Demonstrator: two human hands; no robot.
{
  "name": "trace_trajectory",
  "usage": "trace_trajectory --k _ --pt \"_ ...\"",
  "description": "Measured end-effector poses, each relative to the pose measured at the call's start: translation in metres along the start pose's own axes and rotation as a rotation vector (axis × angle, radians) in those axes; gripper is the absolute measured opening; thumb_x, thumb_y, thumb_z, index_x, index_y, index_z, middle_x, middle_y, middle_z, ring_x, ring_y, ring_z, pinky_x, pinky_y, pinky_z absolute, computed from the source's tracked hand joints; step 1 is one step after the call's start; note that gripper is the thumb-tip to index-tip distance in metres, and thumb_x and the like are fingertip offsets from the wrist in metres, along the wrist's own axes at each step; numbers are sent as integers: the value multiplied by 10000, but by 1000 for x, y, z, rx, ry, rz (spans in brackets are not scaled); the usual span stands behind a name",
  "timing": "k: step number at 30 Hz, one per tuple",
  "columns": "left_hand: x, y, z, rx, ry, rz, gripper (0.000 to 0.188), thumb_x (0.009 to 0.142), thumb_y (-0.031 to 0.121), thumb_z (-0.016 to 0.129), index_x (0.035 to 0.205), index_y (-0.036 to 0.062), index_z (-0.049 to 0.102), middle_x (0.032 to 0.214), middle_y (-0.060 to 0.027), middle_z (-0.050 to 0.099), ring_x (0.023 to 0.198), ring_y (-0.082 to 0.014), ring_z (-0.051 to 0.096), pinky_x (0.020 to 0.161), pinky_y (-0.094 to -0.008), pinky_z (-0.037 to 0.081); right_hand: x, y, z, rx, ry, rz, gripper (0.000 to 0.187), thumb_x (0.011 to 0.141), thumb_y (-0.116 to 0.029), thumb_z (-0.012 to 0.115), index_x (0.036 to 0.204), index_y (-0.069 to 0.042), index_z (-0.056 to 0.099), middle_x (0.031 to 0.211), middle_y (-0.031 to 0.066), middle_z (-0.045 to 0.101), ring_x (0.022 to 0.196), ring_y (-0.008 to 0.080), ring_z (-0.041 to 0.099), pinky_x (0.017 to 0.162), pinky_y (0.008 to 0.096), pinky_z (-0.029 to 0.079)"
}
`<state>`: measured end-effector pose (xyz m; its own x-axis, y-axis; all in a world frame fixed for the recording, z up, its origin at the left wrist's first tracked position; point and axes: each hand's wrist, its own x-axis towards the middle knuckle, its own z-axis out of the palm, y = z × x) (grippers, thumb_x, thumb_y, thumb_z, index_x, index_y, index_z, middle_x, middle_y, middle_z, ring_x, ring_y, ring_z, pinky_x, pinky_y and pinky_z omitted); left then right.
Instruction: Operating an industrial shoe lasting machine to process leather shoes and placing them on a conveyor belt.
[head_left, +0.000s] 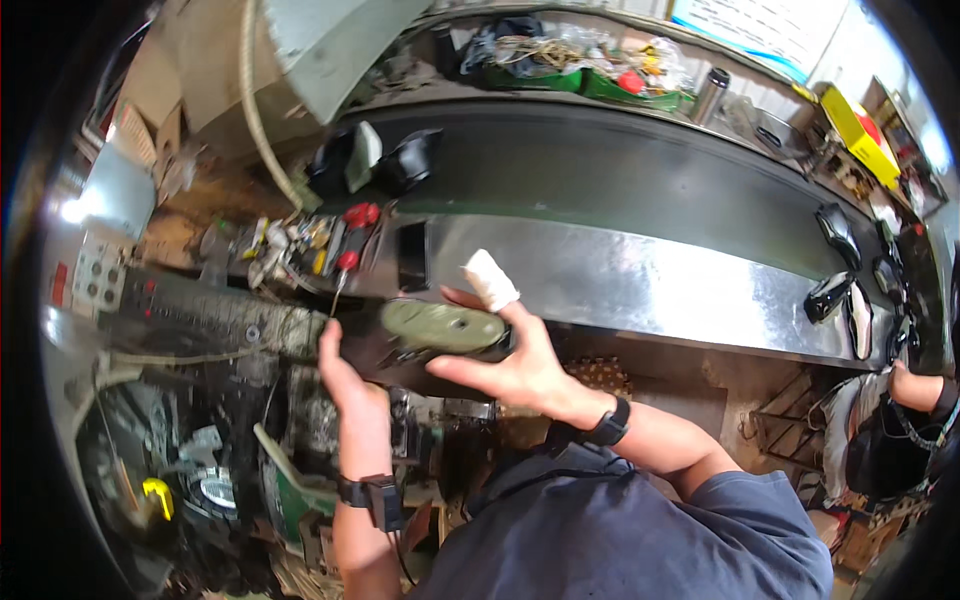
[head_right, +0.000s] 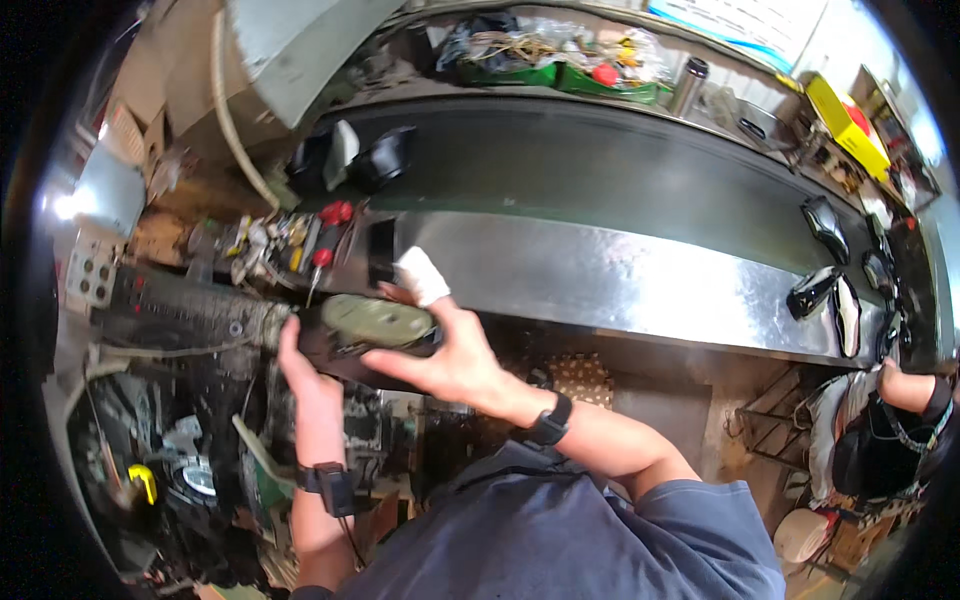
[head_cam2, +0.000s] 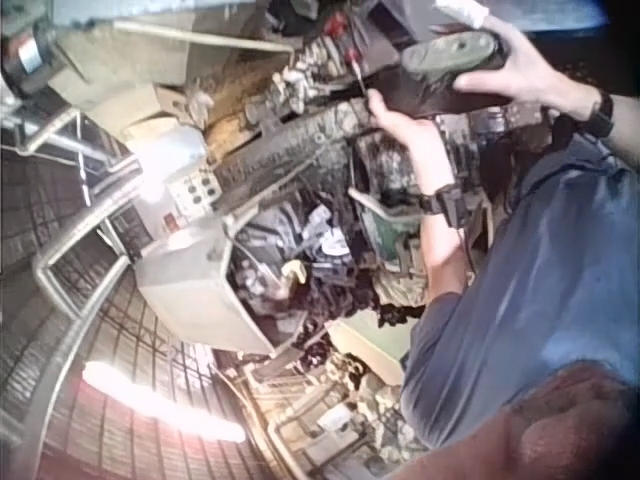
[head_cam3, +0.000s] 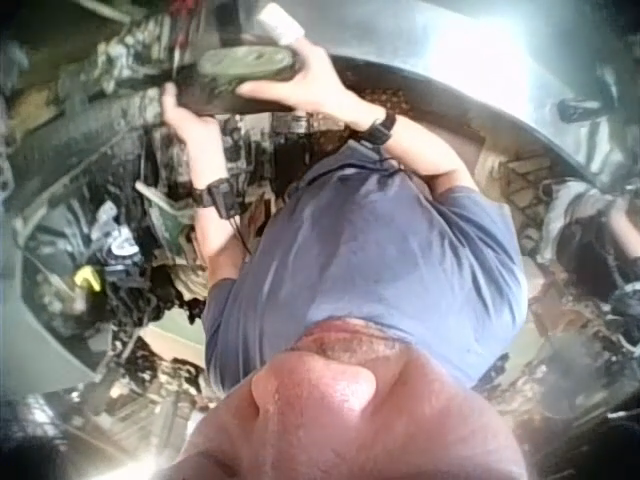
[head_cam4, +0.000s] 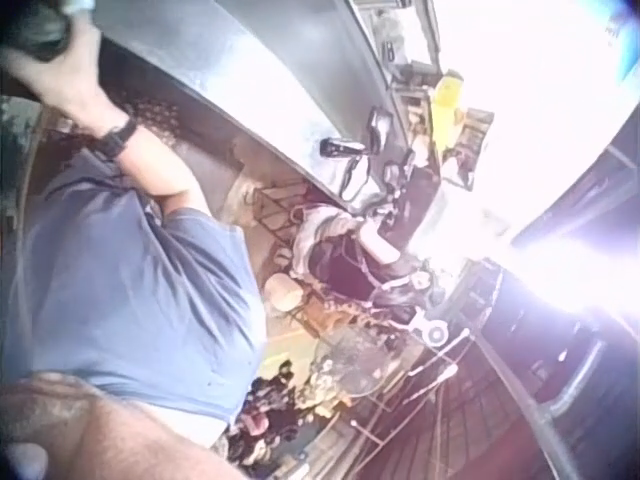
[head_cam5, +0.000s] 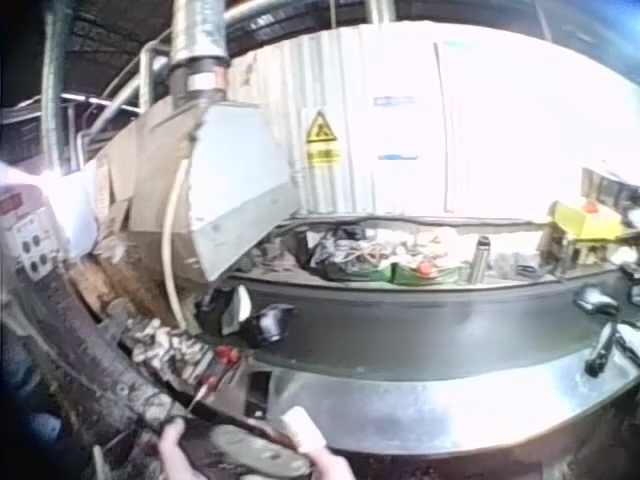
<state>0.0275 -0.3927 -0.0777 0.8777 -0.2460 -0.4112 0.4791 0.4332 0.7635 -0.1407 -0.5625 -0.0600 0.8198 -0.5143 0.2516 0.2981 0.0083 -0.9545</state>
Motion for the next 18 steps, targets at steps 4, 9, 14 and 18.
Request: trace_trajectory --k 4,9,14,18 --pt "22 -93 32 279 -190 -201 478 1019 378 633 1323 9 622 1254 -145 707 1152 -270 684 1055 -417 515 17 55 -140 196 416 414 759 774 -172 926 1412 27 567 1286 149 665 1133 220 650 974 368 551" --pt "20 -133 -4 867 -428 85 338 992 114 716 1286 -47 672 1183 -116 733 1088 -148 687 968 -277 539 47 103 -408 213 877 406 244 910 -187 773 1092 -28 739 1073 99 750 992 221 703 908 380 586" --pt "24 -122 -61 742 -109 -67 307 992 90 699 1268 -41 673 1111 -85 733 979 -161 708 918 -289 559 36 165 -557 353 1178 438 214 990 -246 690 1107 -67 679 1031 118 747 929 255 722 804 426 615" --pt "40 -112 -67 882 13 -120 269 1017 132 668 1243 -14 677 1110 -92 740 995 -177 717 912 -321 555 53 249 -442 -200 612 16 198 982 -166 628 916 -24 750 878 87 745 735 190 697 647 319 573"
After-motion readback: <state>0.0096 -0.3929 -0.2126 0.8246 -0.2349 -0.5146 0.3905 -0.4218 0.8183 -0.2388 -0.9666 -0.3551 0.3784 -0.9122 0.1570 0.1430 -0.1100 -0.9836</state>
